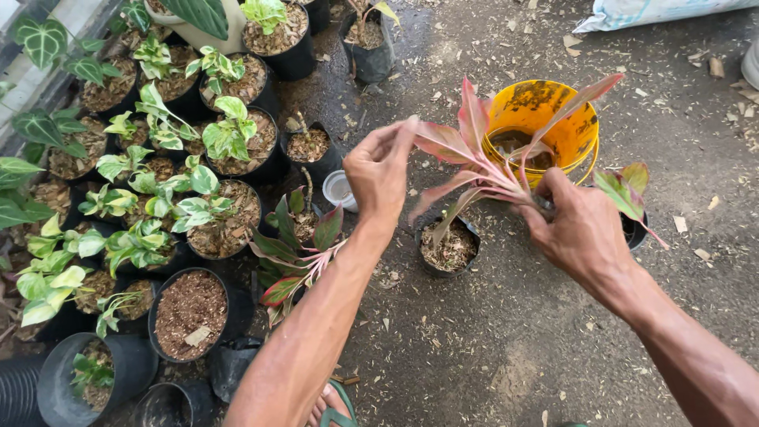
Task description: The person holds a leafy plant cutting and positions it in a black nursery pot on the ground, pressing and adding soil around the stem with their hands. They firm the soil, pick up a small stick-like tool to poke around the base, and continue pressing soil to secure the cutting upright in the pot.
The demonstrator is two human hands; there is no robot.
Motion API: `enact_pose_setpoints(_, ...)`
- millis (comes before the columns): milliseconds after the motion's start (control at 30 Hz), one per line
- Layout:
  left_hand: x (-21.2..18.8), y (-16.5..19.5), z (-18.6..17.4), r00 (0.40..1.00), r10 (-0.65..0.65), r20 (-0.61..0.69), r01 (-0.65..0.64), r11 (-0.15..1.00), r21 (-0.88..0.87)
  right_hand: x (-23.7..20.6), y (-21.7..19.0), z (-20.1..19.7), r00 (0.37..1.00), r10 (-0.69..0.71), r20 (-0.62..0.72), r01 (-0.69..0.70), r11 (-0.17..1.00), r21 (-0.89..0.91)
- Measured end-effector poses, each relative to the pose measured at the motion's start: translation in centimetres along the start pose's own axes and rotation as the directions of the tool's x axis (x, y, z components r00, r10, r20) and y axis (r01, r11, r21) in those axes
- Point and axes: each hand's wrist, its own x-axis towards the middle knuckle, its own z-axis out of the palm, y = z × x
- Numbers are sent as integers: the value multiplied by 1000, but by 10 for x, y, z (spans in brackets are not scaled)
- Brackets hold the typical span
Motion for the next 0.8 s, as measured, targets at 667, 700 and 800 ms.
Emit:
enact_pose_setpoints(667,-55,11,14,835,471,284,-547,768,334,21,37,32,747,195,636,-664,264,699)
enact_pose_setpoints(700,-53,13,18,849,448,280,-527,759,383,20,34,33,740,196,643,-671,260,694)
enact_pose_setpoints(800,-48,16,28,885,383,263,-463,779,424,17,23,36,773,184,608,-633,289,718)
